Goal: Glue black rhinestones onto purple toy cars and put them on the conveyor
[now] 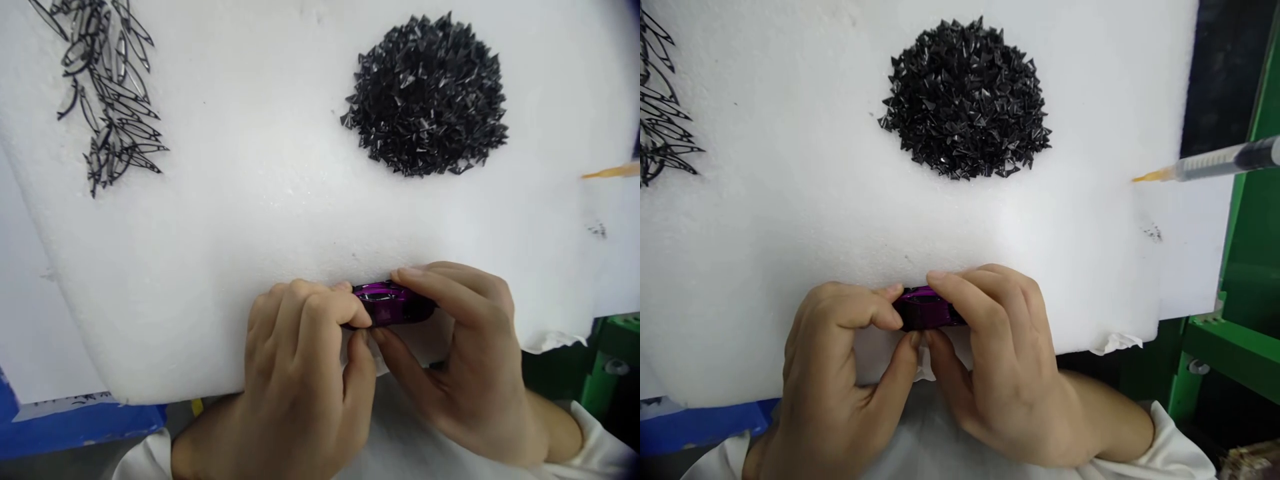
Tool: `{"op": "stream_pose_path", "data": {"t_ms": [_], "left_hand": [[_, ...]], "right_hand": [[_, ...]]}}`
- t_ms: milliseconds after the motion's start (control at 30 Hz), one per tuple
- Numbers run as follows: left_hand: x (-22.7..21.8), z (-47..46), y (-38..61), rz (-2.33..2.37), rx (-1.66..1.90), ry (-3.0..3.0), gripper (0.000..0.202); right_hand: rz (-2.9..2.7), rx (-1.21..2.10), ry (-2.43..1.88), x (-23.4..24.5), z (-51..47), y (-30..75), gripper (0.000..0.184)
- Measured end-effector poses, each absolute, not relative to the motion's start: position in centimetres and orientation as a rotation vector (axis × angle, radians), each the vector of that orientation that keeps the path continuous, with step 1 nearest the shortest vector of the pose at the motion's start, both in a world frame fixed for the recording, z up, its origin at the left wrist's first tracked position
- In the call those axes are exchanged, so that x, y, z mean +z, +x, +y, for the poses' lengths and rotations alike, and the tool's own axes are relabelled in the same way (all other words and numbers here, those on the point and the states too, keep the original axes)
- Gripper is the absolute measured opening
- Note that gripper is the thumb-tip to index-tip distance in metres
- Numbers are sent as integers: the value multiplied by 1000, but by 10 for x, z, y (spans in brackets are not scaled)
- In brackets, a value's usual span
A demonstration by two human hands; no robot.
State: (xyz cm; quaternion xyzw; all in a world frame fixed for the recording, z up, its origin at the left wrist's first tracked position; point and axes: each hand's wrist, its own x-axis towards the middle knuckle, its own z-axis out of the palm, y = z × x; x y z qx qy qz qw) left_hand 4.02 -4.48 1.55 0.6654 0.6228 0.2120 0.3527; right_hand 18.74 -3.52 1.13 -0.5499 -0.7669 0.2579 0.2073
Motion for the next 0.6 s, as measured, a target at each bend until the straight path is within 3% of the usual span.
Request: {"op": "stream_pose_path", "data": {"t_ms": [200,433,600], "left_hand": [[8,-46,36,1553,685,1836,24],[1,-49,38,1579,777,1896,38],[-2,-52,35,1560,859,1818,43]], "right_hand": [[-2189,661,-1454,11,-34,195,47],[-2157,953,-1411,18,-35,216,53],[-2279,757,-1364,22,-34,221,47]]}}
